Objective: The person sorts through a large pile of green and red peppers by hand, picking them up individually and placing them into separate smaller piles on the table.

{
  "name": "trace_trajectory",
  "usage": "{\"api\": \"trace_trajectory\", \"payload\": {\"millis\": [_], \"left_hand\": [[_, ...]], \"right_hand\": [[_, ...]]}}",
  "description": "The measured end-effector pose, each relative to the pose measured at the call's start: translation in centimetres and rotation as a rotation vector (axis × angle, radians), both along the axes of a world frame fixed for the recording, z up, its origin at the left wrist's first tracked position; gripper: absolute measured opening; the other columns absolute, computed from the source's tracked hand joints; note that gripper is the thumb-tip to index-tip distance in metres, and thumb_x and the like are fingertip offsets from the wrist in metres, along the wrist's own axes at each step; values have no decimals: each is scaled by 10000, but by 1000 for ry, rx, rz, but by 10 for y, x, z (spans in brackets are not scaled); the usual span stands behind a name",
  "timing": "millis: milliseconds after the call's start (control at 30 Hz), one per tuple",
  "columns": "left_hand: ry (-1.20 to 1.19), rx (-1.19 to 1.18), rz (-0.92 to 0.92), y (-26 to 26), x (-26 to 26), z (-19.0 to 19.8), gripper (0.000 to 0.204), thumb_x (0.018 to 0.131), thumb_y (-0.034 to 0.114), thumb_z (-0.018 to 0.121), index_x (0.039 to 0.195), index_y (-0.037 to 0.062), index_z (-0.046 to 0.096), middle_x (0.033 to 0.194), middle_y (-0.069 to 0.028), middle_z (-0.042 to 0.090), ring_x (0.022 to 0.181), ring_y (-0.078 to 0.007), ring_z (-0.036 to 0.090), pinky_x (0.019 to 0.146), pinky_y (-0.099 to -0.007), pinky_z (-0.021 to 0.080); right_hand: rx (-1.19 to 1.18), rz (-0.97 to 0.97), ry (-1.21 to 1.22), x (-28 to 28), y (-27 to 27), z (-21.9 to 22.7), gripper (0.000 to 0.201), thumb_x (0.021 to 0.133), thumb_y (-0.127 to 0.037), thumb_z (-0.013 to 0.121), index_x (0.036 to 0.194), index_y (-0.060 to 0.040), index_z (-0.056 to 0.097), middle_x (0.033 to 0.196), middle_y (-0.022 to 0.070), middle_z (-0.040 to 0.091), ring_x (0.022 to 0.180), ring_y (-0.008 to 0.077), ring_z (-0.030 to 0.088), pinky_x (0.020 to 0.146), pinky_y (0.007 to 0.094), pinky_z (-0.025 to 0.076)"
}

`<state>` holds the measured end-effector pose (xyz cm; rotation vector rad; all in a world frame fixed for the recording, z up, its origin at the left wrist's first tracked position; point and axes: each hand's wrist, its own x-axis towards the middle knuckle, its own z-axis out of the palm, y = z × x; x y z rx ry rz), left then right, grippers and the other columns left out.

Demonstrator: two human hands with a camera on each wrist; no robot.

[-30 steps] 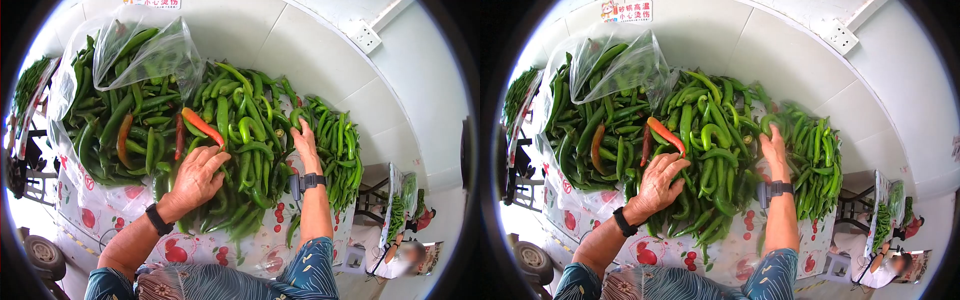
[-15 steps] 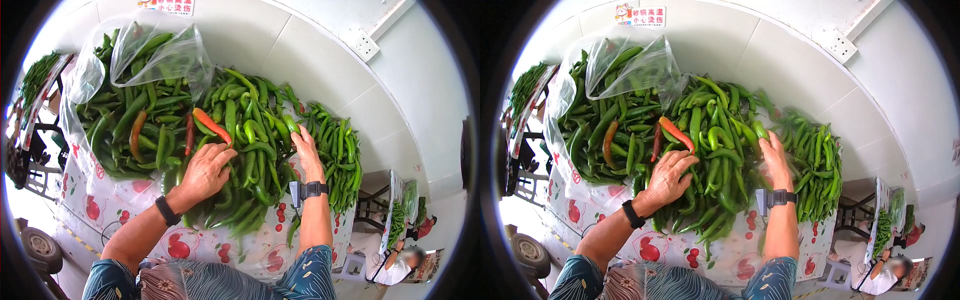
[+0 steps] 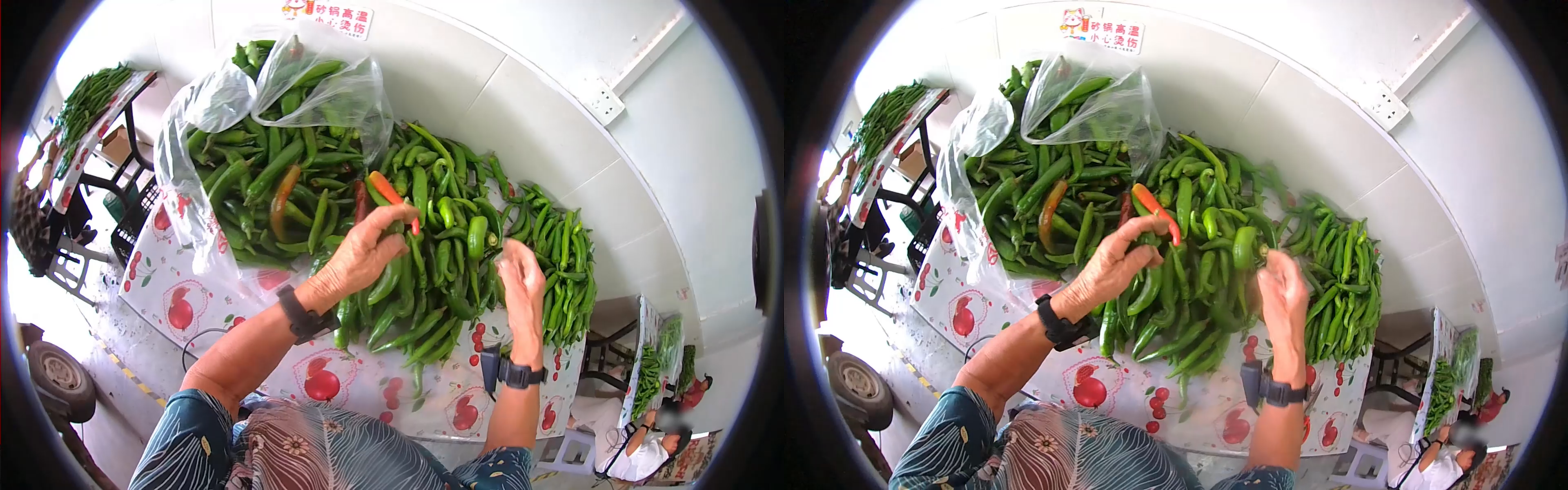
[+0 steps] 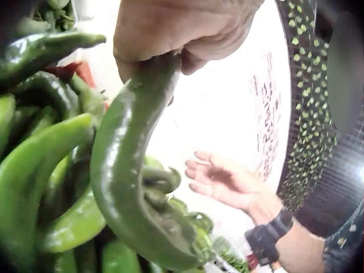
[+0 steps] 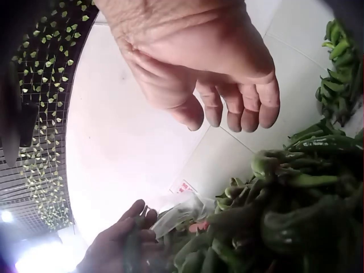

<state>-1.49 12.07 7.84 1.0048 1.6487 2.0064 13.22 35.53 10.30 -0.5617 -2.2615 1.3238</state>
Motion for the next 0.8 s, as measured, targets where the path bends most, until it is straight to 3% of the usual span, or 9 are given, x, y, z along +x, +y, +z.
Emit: {"api": "trace_trajectory", "payload": {"millis": [67, 167, 200, 300, 400, 467, 633, 800], "left_hand": [[-107, 49, 3, -22, 6, 19, 356, 905, 3, 426, 1260, 14, 446, 1106, -43, 513, 660, -74, 511, 611, -219, 456], [-174, -78, -65, -67, 9, 31, 379, 873, -7, 432, 1251, -10, 445, 1023, -39, 526, 589, -59, 478, 523, -204, 417], [-181, -163, -82, -82, 13, 35, 397, 859, 2, 450, 1255, -2, 448, 998, -24, 537, 578, -55, 472, 519, -204, 416], [-82, -400, -31, -127, 23, 15, 444, 824, 11, 480, 1265, 56, 464, 993, -6, 564, 585, -51, 498, 533, -205, 443], [22, -523, 43, -166, 31, -17, 509, 778, 27, 503, 1284, 63, 457, 1023, -52, 598, 634, -91, 548, 579, -240, 483], [-62, -568, 66, -186, 39, -24, 524, 769, 30, 507, 1289, 63, 455, 1028, -62, 603, 654, -101, 556, 593, -250, 489], [-214, -615, 49, -210, 50, -32, 514, 780, 36, 506, 1291, 61, 453, 1032, -62, 593, 686, -99, 558, 603, -246, 490], [-358, -590, 82, -217, 51, -44, 502, 804, 37, 502, 1301, 60, 435, 1047, -75, 569, 695, -101, 554, 608, -236, 488]], "right_hand": [[-46, -43, -1, 23, -17, 2, 343, 895, -157, 589, 1193, 4, 536, 1063, 50, 599, 924, 111, 553, 802, 255, 455], [-168, 8, -87, 56, -50, 2, 248, 881, -108, 589, 1115, -25, 574, 981, 26, 606, 862, 85, 534, 779, 240, 437], [-172, 44, -122, 67, -58, -7, 223, 886, -132, 588, 1082, -26, 583, 927, 4, 605, 804, 62, 514, 716, 218, 426], [-328, 193, -365, 99, -88, -32, 229, 880, -150, 586, 1063, -12, 591, 909, 18, 616, 805, 79, 540, 721, 233, 448], [-397, 349, -599, 106, -122, -37, 238, 874, -157, 586, 1052, 1, 597, 912, 41, 632, 812, 102, 572, 737, 259, 471], [-480, 423, -705, 104, -144, -42, 252, 870, -170, 587, 1054, 2, 600, 928, 57, 642, 822, 125, 601, 757, 281, 484], [-127, 481, -647, 99, -165, -79, 303, 816, -156, 591, 1078, -5, 593, 979, 183, 657, 839, 269, 651, 745, 343, 507], [-100, 248, -458, 106, -169, -96, 235, 822, -100, 584, 1036, -2, 592, 876, 144, 661, 766, 244, 645, 701, 345, 504]]}}
